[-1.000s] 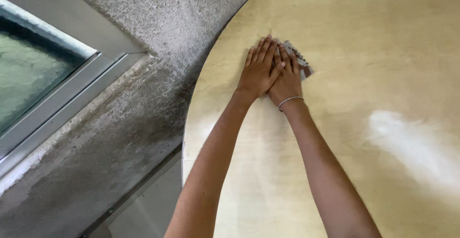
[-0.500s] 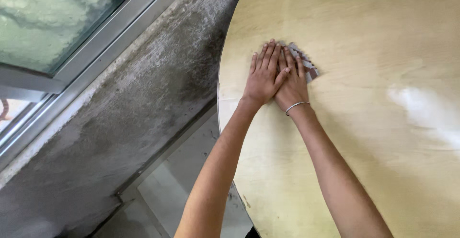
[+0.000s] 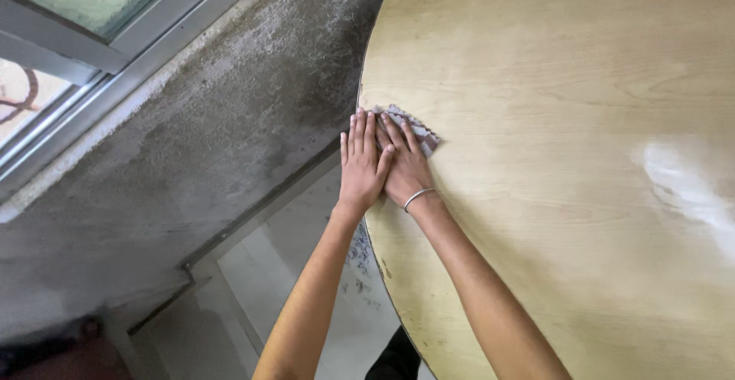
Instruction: The person wipes a large round wooden table with a cloth, using both hands to scrub the surface. They occasionally spray a red liquid from a bottle onto the table and continue wiping in circular and linear motions across the entire surface.
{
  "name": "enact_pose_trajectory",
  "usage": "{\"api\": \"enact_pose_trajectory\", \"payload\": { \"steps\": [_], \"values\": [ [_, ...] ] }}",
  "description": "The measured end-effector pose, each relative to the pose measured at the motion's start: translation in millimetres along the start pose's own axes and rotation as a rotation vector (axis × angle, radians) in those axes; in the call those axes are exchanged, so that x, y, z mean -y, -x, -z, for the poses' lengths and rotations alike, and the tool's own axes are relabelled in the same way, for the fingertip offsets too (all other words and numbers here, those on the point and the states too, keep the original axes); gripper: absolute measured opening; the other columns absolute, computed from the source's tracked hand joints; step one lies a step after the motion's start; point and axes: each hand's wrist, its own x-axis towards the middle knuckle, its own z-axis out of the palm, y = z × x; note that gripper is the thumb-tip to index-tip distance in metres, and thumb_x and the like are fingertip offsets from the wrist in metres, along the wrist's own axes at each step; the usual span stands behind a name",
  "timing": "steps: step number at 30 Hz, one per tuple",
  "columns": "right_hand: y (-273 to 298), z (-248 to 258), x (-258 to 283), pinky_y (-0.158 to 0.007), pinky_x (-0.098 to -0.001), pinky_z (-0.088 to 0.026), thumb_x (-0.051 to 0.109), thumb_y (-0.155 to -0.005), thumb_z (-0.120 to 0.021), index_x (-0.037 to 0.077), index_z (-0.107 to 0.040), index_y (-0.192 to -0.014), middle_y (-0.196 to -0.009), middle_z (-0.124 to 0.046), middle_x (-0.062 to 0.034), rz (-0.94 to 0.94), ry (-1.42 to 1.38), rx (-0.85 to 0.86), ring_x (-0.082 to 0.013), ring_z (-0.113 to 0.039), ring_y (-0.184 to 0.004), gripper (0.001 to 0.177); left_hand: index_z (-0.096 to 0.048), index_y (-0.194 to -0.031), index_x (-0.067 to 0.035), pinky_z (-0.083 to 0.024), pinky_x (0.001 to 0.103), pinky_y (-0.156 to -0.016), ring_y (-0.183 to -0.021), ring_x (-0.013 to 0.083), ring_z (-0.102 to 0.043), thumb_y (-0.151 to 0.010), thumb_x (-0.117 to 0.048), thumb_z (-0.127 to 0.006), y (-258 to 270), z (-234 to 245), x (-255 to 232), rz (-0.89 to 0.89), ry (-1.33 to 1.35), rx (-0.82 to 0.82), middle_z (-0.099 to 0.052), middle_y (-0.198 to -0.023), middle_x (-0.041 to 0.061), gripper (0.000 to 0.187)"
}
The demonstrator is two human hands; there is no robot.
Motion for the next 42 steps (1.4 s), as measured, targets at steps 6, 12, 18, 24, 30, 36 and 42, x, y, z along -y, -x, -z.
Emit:
{"api": "enact_pose_trajectory", "payload": {
  "steps": [6,12,18,24,30,36,42],
  "values": [
    [46.2,10.8,-21.9,-0.128,-0.0448,-0.006,0.033,-0.099,-0.043,0.007,-0.022,-0.163,-0.17,-0.02,-0.0091,0.073,-0.073,0.072,-0.0239,-0.013,-0.157,0.072,-0.019,-0.164,-0.003,-0.006,0.052,-0.128,-0.161,0.0342,-0.008,-0.106,-0.049,-0.042,33.7,-24.9,-43.7,0.063,-0.035,-0.018,-0.013,-0.173,0.018,0.077],
    [90.3,18.4,-106.7,-0.127,-0.0428,-0.007,0.033,-0.099,-0.044,0.004,-0.023,-0.163,-0.171,-0.021,-0.0115,0.034,-0.011,0.014,-0.0243,-0.015,-0.157,0.073,-0.018,-0.165,-0.006,-0.004,0.052,-0.13,-0.162,0.0327,-0.009,-0.107,-0.054,-0.04,14.5,-85.4,-114.5,0.022,-0.074,-0.018,-0.015,-0.174,0.016,0.079],
    [154.6,52.8,-182.2,-0.125,-0.0474,-0.009,0.034,-0.093,-0.052,0.012,-0.03,-0.16,-0.169,-0.022,-0.0106,-0.124,-0.117,0.091,-0.0266,-0.017,-0.155,0.074,-0.017,-0.167,-0.01,-0.004,0.051,-0.132,-0.164,0.029,-0.008,-0.108,-0.055,-0.038,5.3,-138.5,-202.5,-0.065,-0.005,0.009,-0.014,-0.175,0.011,0.076],
    [166.2,53.7,-193.2,-0.125,-0.055,-0.008,0.051,-0.105,-0.045,0.024,-0.037,-0.162,-0.169,-0.023,-0.0141,-0.126,-0.195,-0.01,-0.033,-0.015,-0.156,0.064,-0.013,-0.167,-0.009,-0.003,0.049,-0.132,-0.163,0.0278,-0.005,-0.109,-0.054,-0.033,72.0,-96.8,-188.0,0.063,0.003,-0.101,-0.009,-0.176,0.011,0.076],
    [99.5,39.0,-165.4,-0.123,-0.0611,-0.002,0.052,-0.108,-0.041,0.021,-0.037,-0.162,-0.172,-0.018,-0.0174,-0.063,-0.275,-0.011,-0.0383,-0.008,-0.158,0.063,-0.017,-0.164,-0.008,-0.007,0.049,-0.131,-0.162,0.0301,-0.007,-0.109,-0.052,-0.03,162.3,-37.1,-126.6,0.522,0.024,-0.375,-0.016,-0.173,0.013,0.072],
    [36.5,9.7,-74.7,-0.124,-0.0603,-0.004,0.052,-0.108,-0.041,0.022,-0.04,-0.162,-0.172,-0.022,-0.0169,0.151,-0.237,-0.053,-0.0377,-0.012,-0.158,0.062,-0.024,-0.162,-0.005,-0.011,0.051,-0.128,-0.161,0.0324,-0.012,-0.109,-0.041,-0.033,167.3,-42.0,-133.1,0.64,0.021,-0.455,-0.022,-0.171,0.014,0.065],
    [38.6,10.5,-25.6,-0.127,-0.0542,-0.009,0.052,-0.108,-0.04,0.024,-0.041,-0.162,-0.169,-0.027,-0.014,0.379,-0.168,-0.003,-0.032,-0.016,-0.159,0.06,-0.027,-0.161,-0.001,-0.015,0.049,-0.131,-0.161,0.0352,-0.019,-0.11,-0.036,-0.035,170.6,-38.4,-134.4,0.608,0.086,-0.533,-0.028,-0.169,0.018,0.062]
  ]
}}
